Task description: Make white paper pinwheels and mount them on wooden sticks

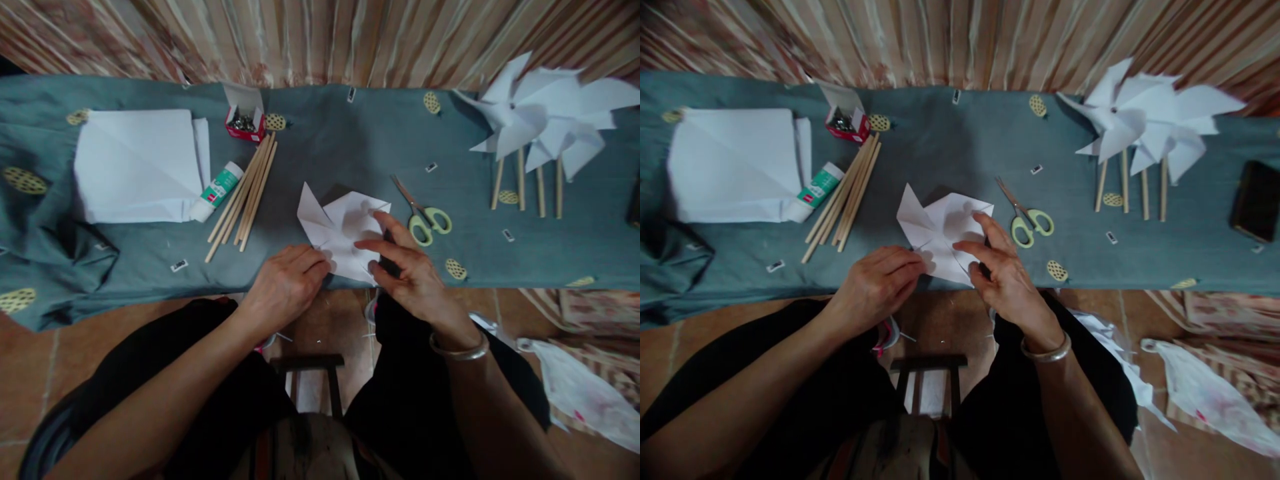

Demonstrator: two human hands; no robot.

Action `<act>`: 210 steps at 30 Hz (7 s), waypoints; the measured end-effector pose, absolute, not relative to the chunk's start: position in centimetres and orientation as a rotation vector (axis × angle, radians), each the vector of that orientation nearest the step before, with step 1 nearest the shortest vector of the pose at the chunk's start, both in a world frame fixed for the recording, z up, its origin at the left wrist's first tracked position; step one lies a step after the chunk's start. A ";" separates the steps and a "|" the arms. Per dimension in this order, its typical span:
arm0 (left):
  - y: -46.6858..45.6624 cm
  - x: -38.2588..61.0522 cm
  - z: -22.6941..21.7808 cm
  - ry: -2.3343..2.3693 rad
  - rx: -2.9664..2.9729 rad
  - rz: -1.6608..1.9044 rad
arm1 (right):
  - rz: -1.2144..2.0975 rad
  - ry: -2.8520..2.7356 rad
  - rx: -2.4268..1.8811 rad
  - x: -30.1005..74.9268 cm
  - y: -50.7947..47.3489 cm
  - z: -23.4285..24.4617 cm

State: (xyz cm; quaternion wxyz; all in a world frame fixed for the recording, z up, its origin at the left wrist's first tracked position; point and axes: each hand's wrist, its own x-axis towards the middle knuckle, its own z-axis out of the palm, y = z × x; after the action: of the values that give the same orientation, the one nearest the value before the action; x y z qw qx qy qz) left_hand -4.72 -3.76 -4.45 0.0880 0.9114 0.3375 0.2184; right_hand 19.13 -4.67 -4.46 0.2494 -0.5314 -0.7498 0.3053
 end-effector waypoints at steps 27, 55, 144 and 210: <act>-4.3 -4.5 -4.4 0.985 2.635 0.583 | 0.663 -1.789 -1.539 15.8 -3.4 -5.9; -4.3 -4.4 -4.6 1.030 2.622 0.574 | 0.488 -1.896 -1.619 14.9 -3.3 -6.0; -4.1 -4.0 -4.7 1.080 2.649 0.564 | 0.431 -2.059 -1.543 15.5 -4.4 -5.1; -4.6 -5.0 -3.7 1.021 2.722 0.590 | 0.772 -1.901 -1.457 17.7 -3.9 -4.4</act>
State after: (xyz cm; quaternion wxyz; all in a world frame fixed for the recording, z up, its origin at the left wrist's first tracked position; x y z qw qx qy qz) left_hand -5.02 -4.58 -3.68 0.0878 0.9141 0.3428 0.1980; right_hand 17.74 -3.86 -4.41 0.3074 -0.5510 -0.7188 0.2920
